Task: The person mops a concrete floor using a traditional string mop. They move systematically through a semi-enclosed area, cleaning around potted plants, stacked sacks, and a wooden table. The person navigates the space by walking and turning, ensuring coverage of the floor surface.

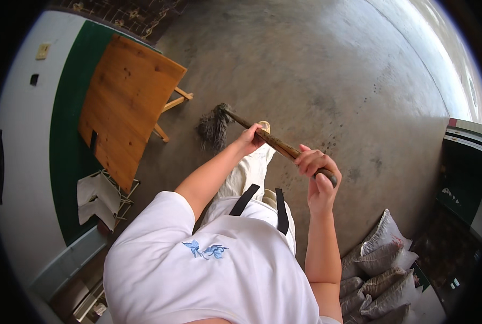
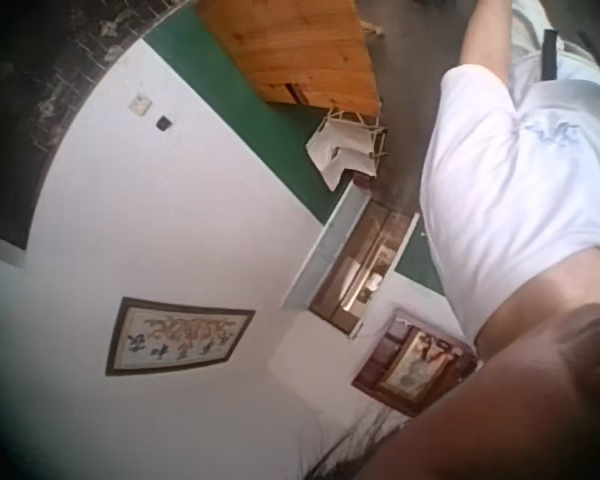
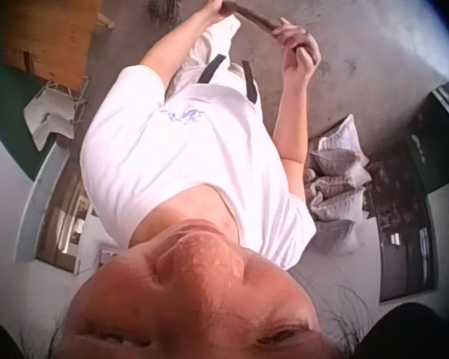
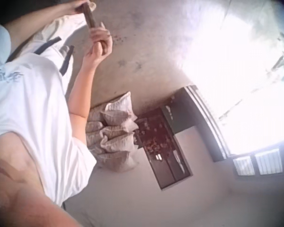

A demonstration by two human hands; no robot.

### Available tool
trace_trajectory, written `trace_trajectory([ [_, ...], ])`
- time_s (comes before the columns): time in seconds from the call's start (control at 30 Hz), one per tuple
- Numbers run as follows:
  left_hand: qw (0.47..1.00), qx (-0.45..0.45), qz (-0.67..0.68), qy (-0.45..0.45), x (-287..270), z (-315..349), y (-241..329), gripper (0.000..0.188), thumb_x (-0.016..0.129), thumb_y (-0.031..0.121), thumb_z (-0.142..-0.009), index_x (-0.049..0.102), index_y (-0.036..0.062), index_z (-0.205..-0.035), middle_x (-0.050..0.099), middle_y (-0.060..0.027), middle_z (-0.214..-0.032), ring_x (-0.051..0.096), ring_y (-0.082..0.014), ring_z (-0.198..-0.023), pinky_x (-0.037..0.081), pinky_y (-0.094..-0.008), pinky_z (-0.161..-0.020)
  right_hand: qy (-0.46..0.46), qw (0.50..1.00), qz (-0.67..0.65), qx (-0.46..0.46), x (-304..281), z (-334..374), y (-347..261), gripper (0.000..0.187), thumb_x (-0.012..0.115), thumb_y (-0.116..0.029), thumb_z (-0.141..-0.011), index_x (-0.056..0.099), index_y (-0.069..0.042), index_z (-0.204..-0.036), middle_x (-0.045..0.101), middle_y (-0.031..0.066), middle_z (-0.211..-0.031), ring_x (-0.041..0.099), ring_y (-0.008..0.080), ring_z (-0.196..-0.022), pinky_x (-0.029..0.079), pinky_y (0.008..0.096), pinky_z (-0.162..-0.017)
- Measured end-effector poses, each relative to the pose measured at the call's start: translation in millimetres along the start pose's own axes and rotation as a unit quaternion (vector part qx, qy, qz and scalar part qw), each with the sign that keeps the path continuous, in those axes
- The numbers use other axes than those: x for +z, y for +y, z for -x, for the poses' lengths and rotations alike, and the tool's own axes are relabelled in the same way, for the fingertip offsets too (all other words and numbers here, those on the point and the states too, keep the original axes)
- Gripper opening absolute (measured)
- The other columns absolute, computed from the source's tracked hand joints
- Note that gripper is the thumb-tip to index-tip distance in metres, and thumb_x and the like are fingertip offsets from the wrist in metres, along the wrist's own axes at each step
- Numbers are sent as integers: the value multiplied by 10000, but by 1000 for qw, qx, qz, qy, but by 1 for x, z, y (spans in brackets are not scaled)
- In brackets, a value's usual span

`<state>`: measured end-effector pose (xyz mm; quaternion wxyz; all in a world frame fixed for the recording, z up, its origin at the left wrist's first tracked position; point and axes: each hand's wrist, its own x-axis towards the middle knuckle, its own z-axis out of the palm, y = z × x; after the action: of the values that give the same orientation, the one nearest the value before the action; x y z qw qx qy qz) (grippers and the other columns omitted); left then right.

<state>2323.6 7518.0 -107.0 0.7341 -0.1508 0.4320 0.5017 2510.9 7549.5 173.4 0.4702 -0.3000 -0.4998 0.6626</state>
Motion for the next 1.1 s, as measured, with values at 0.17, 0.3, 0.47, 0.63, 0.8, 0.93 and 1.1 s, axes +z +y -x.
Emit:
trace_trajectory([
  [0.17, 995, 8, -85, 51, 11, -61, 104, 163, 548, 202, -814, 519, 43, -830, 573, -61, -742, 607, -216, -709, 531, -366, -683, -7, 991, 124, 51, -1, -76, 54, 132, 578, -79, -768, 487, -27, -688, 622, 133, -845, 567, 281, -980, 343, 452, -979],
  [0.3, 980, 67, -98, 158, -16, -106, 185, 202, 518, 223, -859, 494, 23, -870, 554, -85, -768, 596, -237, -709, 528, -375, -665, -37, 993, 80, 80, 17, -128, 128, 78, 562, 16, -785, 499, -17, -755, 619, 142, -996, 507, 292, -1122, 329, 415, -995],
  [0.47, 970, 64, -91, 215, -55, -114, 249, 510, 331, 472, -928, 452, -16, -1011, 547, -133, -870, 571, -241, -793, 519, -376, -724, -73, 991, 24, 112, 61, -165, 248, 107, 621, -19, -787, 522, -31, -823, 508, 144, -1218, 418, 275, -1214, 325, 352, -979],
  [0.63, 954, 3, -214, 210, -29, -90, 246, 433, 355, 519, -911, 495, 147, -1081, 571, -9, -917, 547, -124, -805, 448, -322, -735, 43, 965, -165, 199, 78, -200, 328, 100, 617, -112, -837, 527, -72, -856, 470, 73, -1258, 440, 180, -1124, 368, 299, -910],
  [0.8, 965, 64, -165, 193, 31, -115, 188, 355, 481, 433, -889, 489, 106, -1026, 569, -55, -904, 572, -180, -835, 507, -370, -726, 199, 871, -293, 341, -7, -190, 311, 225, 582, -309, -863, 518, -137, -994, 459, 14, -1276, 465, 129, -1074, 392, 304, -916],
  [0.93, 980, 32, -138, 142, 91, -167, 121, 347, 531, 368, -879, 498, 43, -997, 587, -98, -915, 597, -216, -801, 525, -378, -701, 268, 823, -337, 370, -137, -176, 257, 312, 514, -423, -866, 500, -124, -953, 477, 59, -1261, 477, 201, -1094, 379, 384, -967],
  [1.1, 988, -44, 26, 143, 176, -226, 27, 237, 556, 220, -867, 506, -11, -880, 605, -129, -905, 615, -251, -759, 556, -367, -721, 270, 872, -217, 345, -255, -166, 143, 311, 560, -302, -877, 527, -22, -1008, 561, 108, -1138, 544, 183, -1019, 480, 332, -875],
])
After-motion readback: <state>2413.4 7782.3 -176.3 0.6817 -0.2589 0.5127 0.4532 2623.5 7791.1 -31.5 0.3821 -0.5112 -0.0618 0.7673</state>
